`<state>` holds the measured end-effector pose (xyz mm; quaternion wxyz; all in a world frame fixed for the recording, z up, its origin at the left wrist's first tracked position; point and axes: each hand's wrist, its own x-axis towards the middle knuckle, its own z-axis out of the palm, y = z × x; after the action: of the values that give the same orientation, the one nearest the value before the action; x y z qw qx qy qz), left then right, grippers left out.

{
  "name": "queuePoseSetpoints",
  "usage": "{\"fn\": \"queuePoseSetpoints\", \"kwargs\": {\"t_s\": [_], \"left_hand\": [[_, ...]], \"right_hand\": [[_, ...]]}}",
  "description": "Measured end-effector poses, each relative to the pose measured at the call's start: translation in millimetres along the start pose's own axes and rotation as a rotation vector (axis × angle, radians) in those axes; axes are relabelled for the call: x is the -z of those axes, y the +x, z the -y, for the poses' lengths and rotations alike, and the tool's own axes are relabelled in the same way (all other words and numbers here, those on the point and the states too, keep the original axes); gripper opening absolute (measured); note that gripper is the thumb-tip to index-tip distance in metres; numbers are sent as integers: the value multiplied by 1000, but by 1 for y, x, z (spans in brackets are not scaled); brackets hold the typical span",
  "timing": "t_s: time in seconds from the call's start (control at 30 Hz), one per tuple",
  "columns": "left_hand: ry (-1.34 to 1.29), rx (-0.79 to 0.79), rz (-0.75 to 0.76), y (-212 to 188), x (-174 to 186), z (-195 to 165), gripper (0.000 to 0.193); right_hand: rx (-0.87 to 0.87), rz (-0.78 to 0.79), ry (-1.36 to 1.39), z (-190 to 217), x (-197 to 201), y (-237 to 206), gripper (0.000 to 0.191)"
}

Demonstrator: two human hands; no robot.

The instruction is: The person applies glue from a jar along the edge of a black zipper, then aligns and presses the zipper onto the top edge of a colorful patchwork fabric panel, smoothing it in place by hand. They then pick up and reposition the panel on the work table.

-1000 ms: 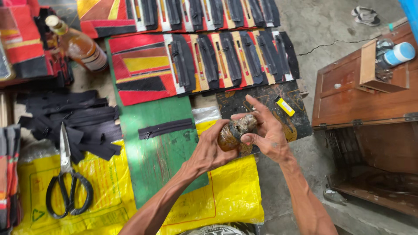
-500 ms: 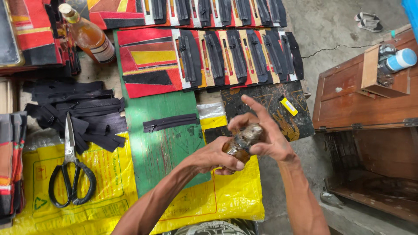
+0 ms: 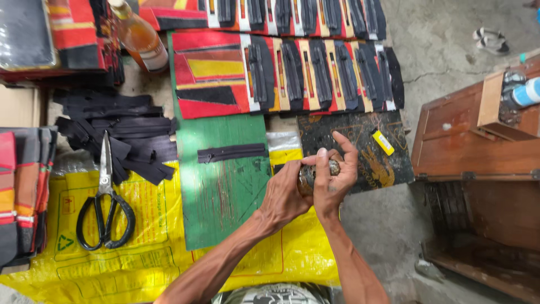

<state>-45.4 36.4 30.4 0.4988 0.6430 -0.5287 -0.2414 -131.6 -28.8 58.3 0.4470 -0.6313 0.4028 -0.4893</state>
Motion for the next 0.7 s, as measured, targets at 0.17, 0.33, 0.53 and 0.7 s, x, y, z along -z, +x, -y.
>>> {"fn": "queuePoseSetpoints", "kwargs": {"t_s": [0.17,0.33,0.53,0.7], "left_hand": [[-81,9,-9,7,15,-9,61],[-237,89,57,12,46,-21,57],[-171,156,14,9,44,-36,56],[-125,134,-73,2,39,-35,54]], "right_hand": [[-51,202,266,17,11,16,65],[470,380,-660,35,49,8,43],[267,193,-393,15,45,-8,47],[-154,109,350,0,30,-23,48]]}}
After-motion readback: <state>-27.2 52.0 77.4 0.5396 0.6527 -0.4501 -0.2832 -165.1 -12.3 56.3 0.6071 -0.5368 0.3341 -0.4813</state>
